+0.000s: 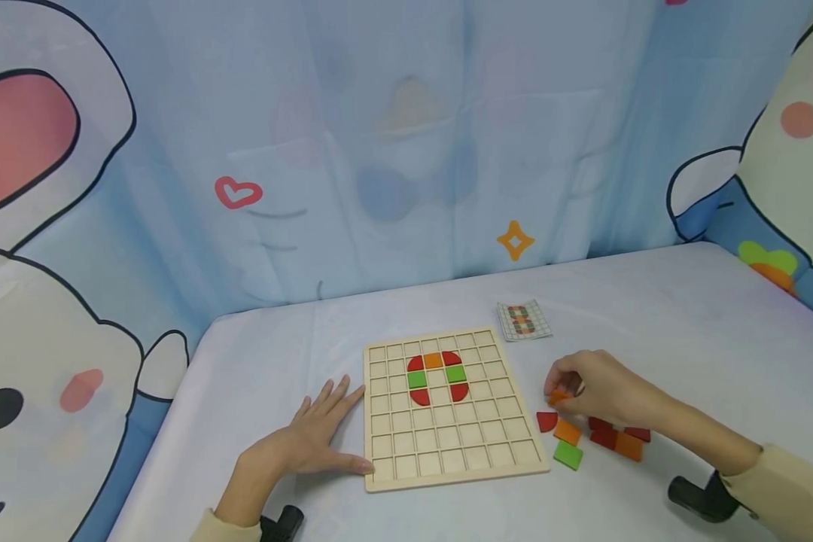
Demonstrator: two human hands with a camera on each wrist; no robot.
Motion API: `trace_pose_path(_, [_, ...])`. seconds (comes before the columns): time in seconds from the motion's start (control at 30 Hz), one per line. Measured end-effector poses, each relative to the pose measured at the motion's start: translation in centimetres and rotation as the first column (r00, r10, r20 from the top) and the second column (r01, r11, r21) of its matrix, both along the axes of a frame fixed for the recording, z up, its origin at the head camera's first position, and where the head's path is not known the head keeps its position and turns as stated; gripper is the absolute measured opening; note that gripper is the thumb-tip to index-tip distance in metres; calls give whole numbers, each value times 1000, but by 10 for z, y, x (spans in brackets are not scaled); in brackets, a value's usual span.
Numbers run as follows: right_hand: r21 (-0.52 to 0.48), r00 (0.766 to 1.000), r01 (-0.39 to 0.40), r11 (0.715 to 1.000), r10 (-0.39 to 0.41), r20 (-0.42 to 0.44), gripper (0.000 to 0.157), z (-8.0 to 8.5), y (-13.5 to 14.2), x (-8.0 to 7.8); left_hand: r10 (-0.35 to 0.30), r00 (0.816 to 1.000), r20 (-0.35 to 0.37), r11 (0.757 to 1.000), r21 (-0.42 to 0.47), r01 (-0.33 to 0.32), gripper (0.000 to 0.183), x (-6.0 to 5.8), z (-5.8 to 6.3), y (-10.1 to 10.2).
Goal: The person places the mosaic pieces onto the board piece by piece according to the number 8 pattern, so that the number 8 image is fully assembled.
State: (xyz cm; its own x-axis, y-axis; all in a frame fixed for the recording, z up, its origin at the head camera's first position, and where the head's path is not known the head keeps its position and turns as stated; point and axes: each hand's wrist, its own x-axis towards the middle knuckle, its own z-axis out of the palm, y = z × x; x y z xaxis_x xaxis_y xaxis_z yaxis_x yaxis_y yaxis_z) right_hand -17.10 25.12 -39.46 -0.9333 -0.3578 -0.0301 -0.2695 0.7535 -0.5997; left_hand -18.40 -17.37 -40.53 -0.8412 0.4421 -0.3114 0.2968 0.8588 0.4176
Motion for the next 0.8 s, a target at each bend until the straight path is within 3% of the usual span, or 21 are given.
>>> trace_pose_path(0.17, [-55, 995, -83, 995, 80, -63, 17, 9, -26, -8, -2, 1000, 1, 1000, -5, 2, 116, 0, 1, 0])
trace_pose_path(0.33, [-89, 974, -217, 972, 209, -93, 18, 19, -61, -20, -6, 1000, -3, 1000, -10, 5, 116, 0, 1, 1])
trace_pose_path(0.6, [-70, 933, -356, 932, 350, -85, 13, 23, -111, -45, 1, 1000, -6, 1000, -9, -1, 116, 0, 0, 0])
trace_pose_path(0.8, [-55, 911, -412, 910, 411, -19, 16, 20, -127, -62, -7, 1000, -6, 1000, -2, 7, 115, -1, 0, 0])
